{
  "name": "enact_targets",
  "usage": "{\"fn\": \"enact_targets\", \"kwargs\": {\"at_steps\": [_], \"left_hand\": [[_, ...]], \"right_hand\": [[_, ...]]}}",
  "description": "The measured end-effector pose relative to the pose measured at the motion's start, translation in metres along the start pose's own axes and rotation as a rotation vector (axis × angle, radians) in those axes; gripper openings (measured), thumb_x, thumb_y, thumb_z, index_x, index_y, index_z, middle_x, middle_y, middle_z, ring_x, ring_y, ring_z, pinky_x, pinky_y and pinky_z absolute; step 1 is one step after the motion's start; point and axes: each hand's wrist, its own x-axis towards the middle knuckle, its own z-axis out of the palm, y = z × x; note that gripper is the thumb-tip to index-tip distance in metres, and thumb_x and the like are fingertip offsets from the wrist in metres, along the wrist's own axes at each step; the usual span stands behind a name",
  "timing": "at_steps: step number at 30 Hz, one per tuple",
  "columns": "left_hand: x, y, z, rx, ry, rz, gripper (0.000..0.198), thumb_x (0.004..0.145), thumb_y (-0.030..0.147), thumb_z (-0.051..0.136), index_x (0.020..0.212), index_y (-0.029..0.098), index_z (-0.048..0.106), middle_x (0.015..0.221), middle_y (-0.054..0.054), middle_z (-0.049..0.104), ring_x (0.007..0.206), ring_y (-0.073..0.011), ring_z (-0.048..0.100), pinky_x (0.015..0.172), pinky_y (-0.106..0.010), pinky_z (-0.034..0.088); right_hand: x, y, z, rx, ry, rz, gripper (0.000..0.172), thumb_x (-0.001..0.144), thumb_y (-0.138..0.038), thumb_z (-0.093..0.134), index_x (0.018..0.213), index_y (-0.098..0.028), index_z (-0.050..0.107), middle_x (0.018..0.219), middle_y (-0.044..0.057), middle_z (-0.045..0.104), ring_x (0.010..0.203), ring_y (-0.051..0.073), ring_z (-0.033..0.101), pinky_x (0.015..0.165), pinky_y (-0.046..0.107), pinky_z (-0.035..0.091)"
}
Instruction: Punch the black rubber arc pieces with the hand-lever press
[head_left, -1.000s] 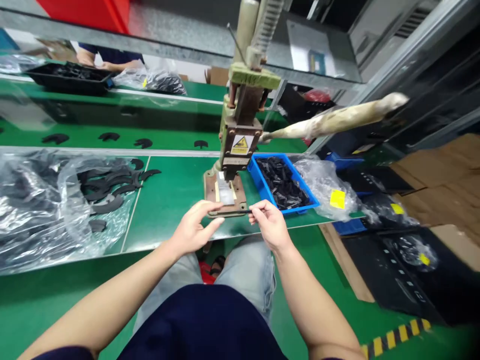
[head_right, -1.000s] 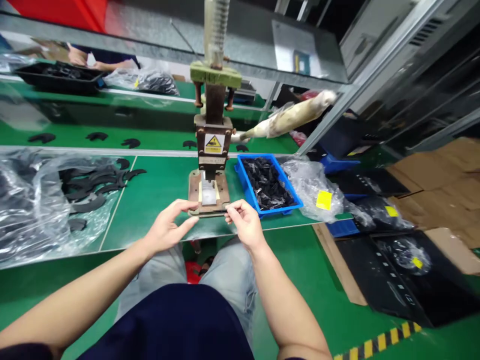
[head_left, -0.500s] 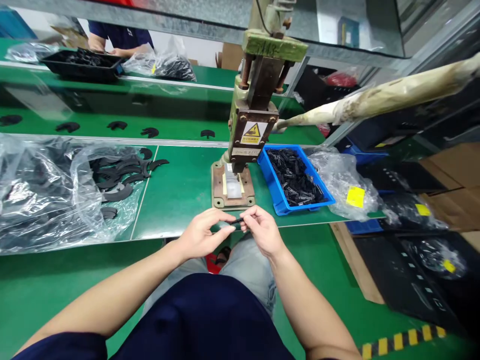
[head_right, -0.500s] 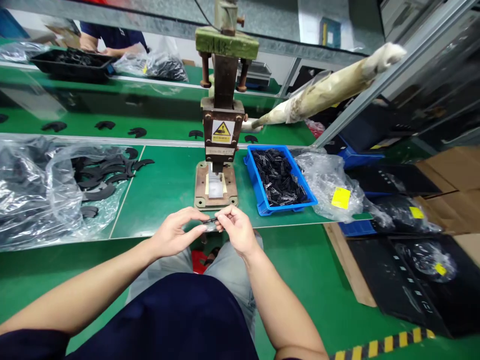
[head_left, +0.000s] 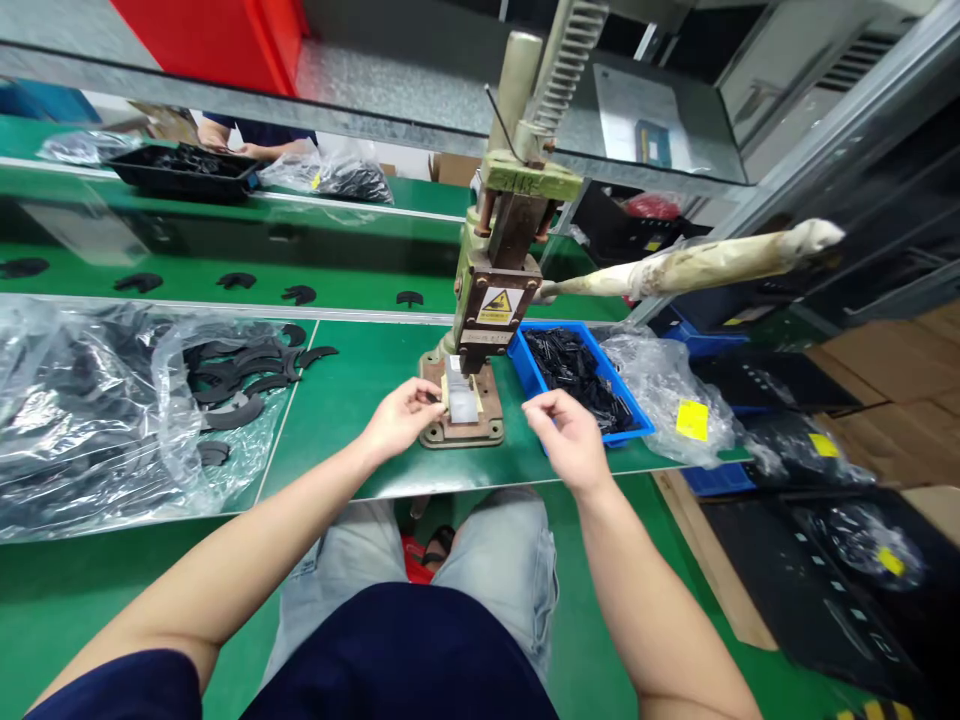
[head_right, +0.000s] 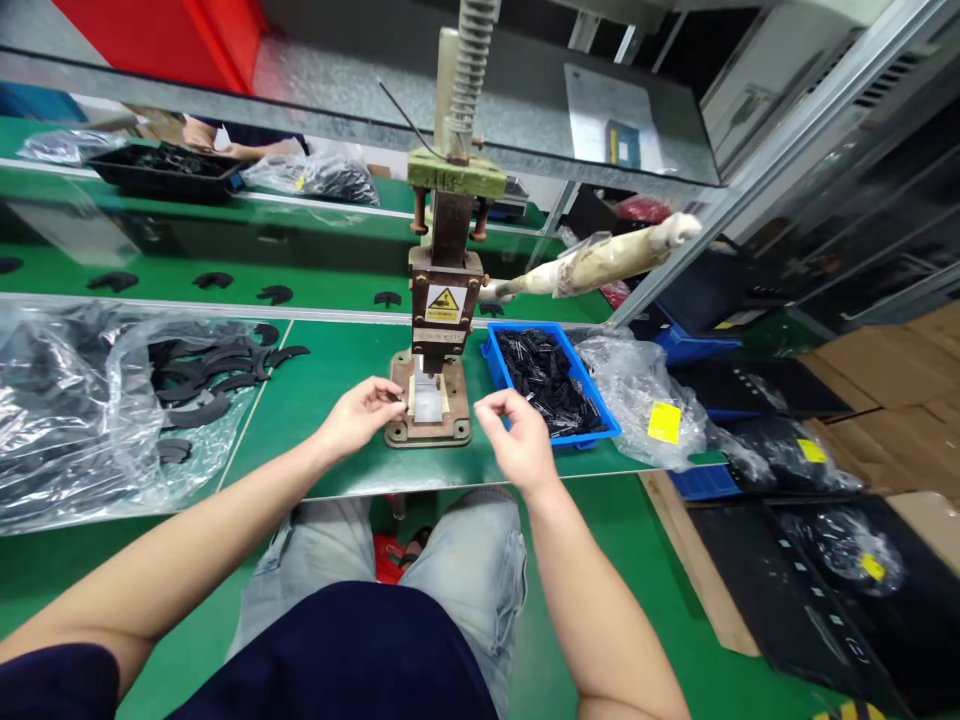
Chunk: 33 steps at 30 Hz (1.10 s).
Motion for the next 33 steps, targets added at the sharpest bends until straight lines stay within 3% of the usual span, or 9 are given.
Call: {"fn": "enact_targets", "kwargs": {"at_steps": [2,5,10,13,17,21,28,31,33], "left_hand": [[0.023,-0.003,-0.007,0.146,0.087,0.068,0.033,0.085,0.046,0.084,0.101,0.020,0.072,0.088,-0.004,0.076,0.077,-0.0171,0.073,0.077,-0.032,0.060],[0.045,-0.004,-0.010,0.415,0.059,0.144,0.018,0.095,0.038,0.073,0.103,0.023,0.078,0.098,-0.006,0.082,0.086,-0.0203,0.076,0.085,-0.035,0.061],[0.058,0.000,-0.003,0.778,-0.092,0.370,0.018,0.100,0.026,0.064,0.102,0.022,0.082,0.109,-0.009,0.082,0.105,-0.0251,0.076,0.101,-0.041,0.059],[0.061,-0.001,0.001,0.856,-0.161,0.480,0.024,0.102,0.023,0.058,0.107,0.022,0.082,0.115,-0.010,0.080,0.113,-0.0262,0.074,0.104,-0.042,0.058],[0.062,-0.003,0.004,0.856,-0.178,0.486,0.025,0.102,0.020,0.057,0.108,0.021,0.082,0.117,-0.012,0.079,0.116,-0.0279,0.073,0.106,-0.044,0.059],[0.061,-0.001,0.006,0.835,-0.136,0.457,0.022,0.102,0.019,0.060,0.109,0.022,0.081,0.121,-0.010,0.079,0.118,-0.0271,0.074,0.108,-0.044,0.058],[0.055,0.014,0.009,0.797,-0.133,0.350,0.023,0.105,0.018,0.056,0.120,0.011,0.072,0.108,-0.011,0.081,0.101,-0.0194,0.078,0.091,-0.031,0.060],[0.058,0.018,-0.012,0.858,-0.134,0.319,0.022,0.102,0.022,0.066,0.122,0.016,0.072,0.114,-0.010,0.082,0.103,-0.0207,0.078,0.094,-0.032,0.063],[0.061,0.021,-0.043,0.941,-0.088,0.285,0.023,0.101,0.025,0.067,0.121,0.018,0.074,0.122,-0.012,0.080,0.115,-0.0264,0.075,0.105,-0.041,0.060]], "right_hand": [[0.025,-0.006,-0.023,-0.007,0.128,-0.094,0.028,0.095,-0.051,0.073,0.102,-0.023,0.071,0.093,0.002,0.070,0.086,0.016,0.063,0.086,0.034,0.054],[0.066,-0.025,-0.052,0.027,0.263,-0.335,0.043,0.089,-0.048,0.082,0.122,-0.026,0.066,0.106,0.003,0.069,0.099,0.016,0.066,0.095,0.034,0.056],[0.118,-0.076,-0.075,0.009,0.140,-0.667,0.077,0.082,-0.060,0.087,0.144,-0.030,0.053,0.132,0.007,0.066,0.127,0.021,0.065,0.105,0.039,0.058],[0.131,-0.101,-0.070,0.019,0.080,-0.718,0.060,0.087,-0.063,0.080,0.129,-0.025,0.061,0.111,0.002,0.069,0.109,0.017,0.071,0.099,0.039,0.061],[0.128,-0.114,-0.054,0.098,0.133,-0.725,0.037,0.098,-0.059,0.068,0.088,-0.024,0.059,0.074,-0.004,0.057,0.080,0.012,0.068,0.110,0.047,0.059],[0.096,-0.101,-0.035,0.150,0.211,-0.787,0.036,0.099,-0.047,0.068,0.073,-0.026,0.053,0.065,-0.004,0.051,0.071,0.016,0.066,0.117,0.057,0.056],[0.035,-0.031,0.002,0.023,0.426,-0.824,0.025,0.089,-0.032,0.071,0.069,-0.026,0.058,0.070,0.000,0.062,0.092,0.028,0.073,0.112,0.064,0.050],[0.033,-0.014,0.010,0.028,0.496,-0.831,0.027,0.088,-0.035,0.074,0.069,-0.024,0.059,0.072,-0.001,0.065,0.093,0.027,0.073,0.108,0.061,0.052],[0.034,-0.011,0.009,0.021,0.501,-0.834,0.029,0.088,-0.036,0.074,0.068,-0.023,0.057,0.071,-0.001,0.066,0.096,0.027,0.075,0.115,0.062,0.048]]}}
